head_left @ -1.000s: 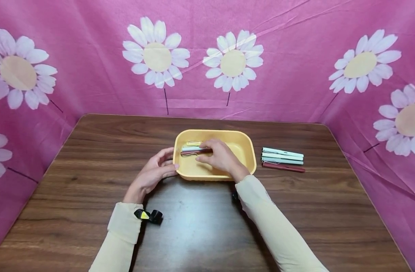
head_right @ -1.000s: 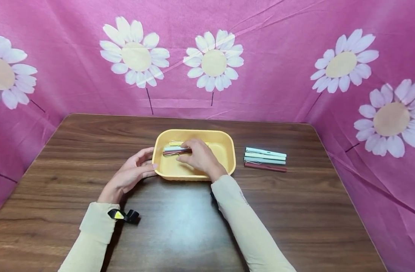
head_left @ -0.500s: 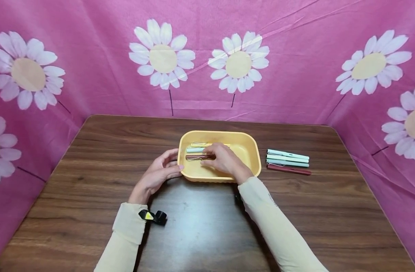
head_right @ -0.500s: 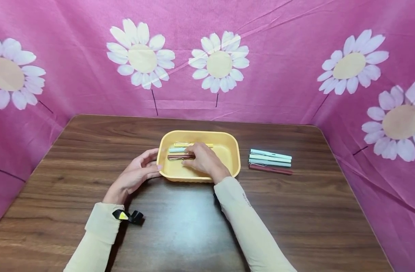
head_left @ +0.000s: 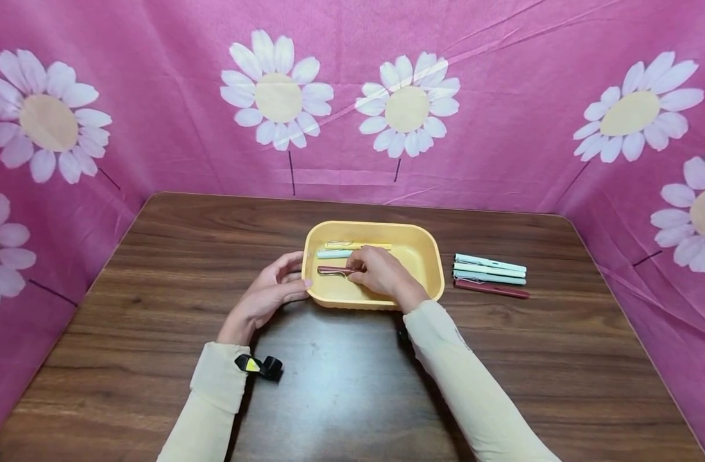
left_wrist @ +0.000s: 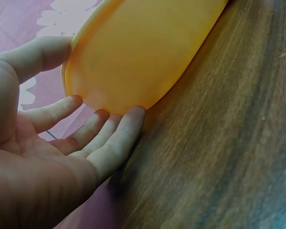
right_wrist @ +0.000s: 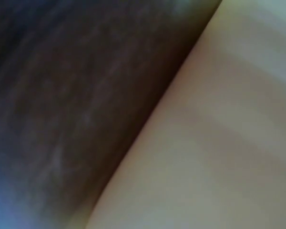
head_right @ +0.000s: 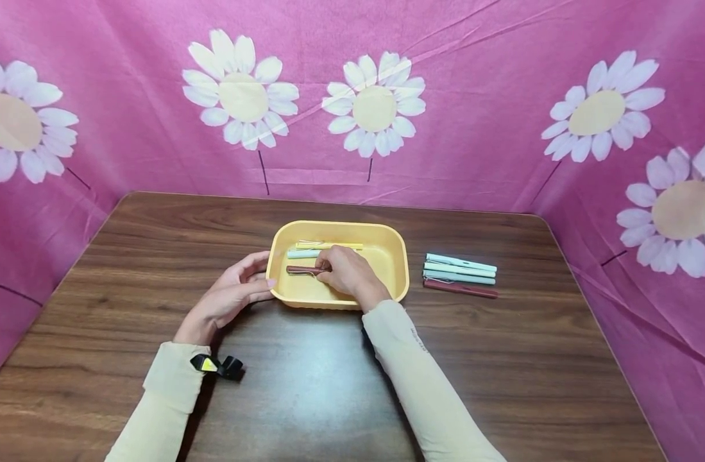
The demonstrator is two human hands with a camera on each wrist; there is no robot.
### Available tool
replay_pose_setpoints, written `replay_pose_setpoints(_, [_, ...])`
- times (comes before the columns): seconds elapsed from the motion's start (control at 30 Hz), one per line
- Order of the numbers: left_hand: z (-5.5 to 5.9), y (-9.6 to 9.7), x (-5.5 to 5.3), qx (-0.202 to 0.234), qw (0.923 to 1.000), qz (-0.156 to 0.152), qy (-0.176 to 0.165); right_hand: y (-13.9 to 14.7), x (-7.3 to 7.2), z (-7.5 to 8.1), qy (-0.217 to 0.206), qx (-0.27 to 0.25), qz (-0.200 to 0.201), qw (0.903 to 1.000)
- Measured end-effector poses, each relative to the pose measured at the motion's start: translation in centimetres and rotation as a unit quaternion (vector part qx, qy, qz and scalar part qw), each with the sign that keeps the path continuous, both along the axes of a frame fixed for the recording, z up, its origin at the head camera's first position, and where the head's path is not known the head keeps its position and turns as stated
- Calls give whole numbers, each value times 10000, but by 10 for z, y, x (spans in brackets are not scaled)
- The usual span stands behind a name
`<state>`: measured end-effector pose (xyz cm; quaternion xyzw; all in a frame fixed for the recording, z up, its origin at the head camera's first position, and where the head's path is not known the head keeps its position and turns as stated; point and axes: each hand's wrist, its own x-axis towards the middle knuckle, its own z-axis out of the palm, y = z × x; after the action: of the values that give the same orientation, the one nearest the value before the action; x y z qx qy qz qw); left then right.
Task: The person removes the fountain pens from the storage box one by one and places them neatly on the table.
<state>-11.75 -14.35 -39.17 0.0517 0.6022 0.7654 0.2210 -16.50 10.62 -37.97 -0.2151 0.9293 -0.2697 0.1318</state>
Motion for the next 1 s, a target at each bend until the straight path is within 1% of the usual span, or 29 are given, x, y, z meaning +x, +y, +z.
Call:
replay_pose_setpoints(0.07, [0, -1, 0, 6, 10000, 9, -5, 0, 1, 0, 2, -85, -6, 10000])
replay_pose_setpoints(0.17, [-2, -2, 1, 23, 10000, 13, -13, 0, 1, 0, 8, -345, -27, 9994])
replay_pose_setpoints(0.27, [-4, -2, 2, 24, 10000, -5, 3, 2, 2, 0, -5, -635, -118, 9979])
replay_pose_setpoints(0.37, [-4, -1, 1, 7, 10000, -7, 29, 4, 2, 1, 34, -817, -197, 9965])
replay_pose_setpoints(0.47, [-4, -1, 0, -6, 10000, -3, 46, 4, 2, 3, 142, -840, -188, 9962])
replay_pose_setpoints(0.7, [-7, 0, 1, -74, 9999, 58, -120, 6, 4, 2, 236, -890, -56, 9957])
replay_pose_setpoints(0.83, [-8, 1, 0, -41, 10000, -18, -39, 9, 7, 4, 310, -959, -108, 9949])
replay_pose_setpoints(1.0, [-6, -1, -2, -30, 10000, -44, 28, 10, 6, 8, 502, -1191, -139, 9915])
